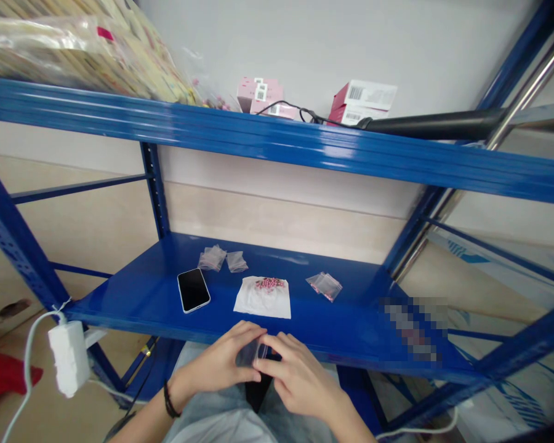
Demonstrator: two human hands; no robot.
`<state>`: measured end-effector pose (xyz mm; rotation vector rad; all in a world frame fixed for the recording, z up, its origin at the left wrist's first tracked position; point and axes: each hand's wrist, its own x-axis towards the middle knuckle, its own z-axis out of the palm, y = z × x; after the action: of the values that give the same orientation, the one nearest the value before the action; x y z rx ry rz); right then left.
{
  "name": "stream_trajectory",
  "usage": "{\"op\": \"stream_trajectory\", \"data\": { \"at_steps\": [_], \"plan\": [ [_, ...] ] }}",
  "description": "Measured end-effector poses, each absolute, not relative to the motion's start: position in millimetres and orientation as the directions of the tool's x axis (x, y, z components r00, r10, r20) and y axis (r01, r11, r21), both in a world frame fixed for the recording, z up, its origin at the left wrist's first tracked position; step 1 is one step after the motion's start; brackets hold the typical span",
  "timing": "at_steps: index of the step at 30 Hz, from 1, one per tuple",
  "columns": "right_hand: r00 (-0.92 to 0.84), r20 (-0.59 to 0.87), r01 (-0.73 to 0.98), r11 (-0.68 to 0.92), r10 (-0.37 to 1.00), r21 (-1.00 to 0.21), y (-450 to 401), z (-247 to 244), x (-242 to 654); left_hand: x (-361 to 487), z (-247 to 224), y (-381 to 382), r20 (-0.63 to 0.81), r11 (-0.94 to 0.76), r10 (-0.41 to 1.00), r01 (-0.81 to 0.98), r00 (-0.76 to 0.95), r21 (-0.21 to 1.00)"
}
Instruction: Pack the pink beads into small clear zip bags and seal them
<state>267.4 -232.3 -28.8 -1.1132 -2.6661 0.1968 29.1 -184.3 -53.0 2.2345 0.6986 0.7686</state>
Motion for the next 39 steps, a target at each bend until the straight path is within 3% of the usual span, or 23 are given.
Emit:
{"op": "stream_trajectory", "data": {
  "at_steps": [3, 6, 10, 13, 18, 24, 30, 39],
  "plan": [
    [-0.678, 0.233, 0.653, 0.717, 0.697, -0.245, -235.2, -27.2, 268.2, 31.7, -48.6, -186.6, 0.349, -0.628, 0.661, 0.235, 0.665, 0.741],
    [-0.639, 0.378, 0.558, 0.742, 0.670, -0.372, -230.7, -20.4, 274.0, 33.5, -44.3, -185.0, 0.368, -0.587, 0.684, 0.175, 0.630, 0.790],
    [-0.342, 0.580, 0.464, 0.670, 0.739, -0.580, -186.0, -16.8, 287.7, 39.6, -46.9, -161.9, 0.368, -0.435, 0.769, 0.005, 0.522, 0.900],
    [-0.149, 0.576, 0.556, 0.550, 0.804, -0.623, -129.8, -32.3, 291.6, 52.7, -53.9, -132.2, 0.318, -0.247, 0.872, -0.225, 0.373, 0.942],
    [-0.213, 0.473, 0.700, 0.471, 0.855, -0.536, -67.4, -68.6, 280.1, 72.5, -64.6, -102.1, 0.258, -0.168, 0.958, -0.480, 0.128, 0.861],
    [-0.294, 0.456, 0.748, 0.499, 0.840, -0.437, -59.8, -80.1, 269.2, 70.6, -68.8, -102.2, 0.225, -0.206, 0.974, -0.532, -0.030, 0.822],
    [-0.321, 0.434, 0.766, 0.501, 0.842, -0.403, -58.6, -83.0, 266.6, 71.9, -74.6, -103.7, 0.254, -0.220, 0.967, -0.521, -0.007, 0.825],
    [-0.344, 0.448, 0.793, 0.511, 0.825, -0.331, -63.1, -78.1, 265.2, 76.4, -62.9, -113.7, 0.182, -0.138, 0.982, -0.498, 0.041, 0.856]
  ]
}}
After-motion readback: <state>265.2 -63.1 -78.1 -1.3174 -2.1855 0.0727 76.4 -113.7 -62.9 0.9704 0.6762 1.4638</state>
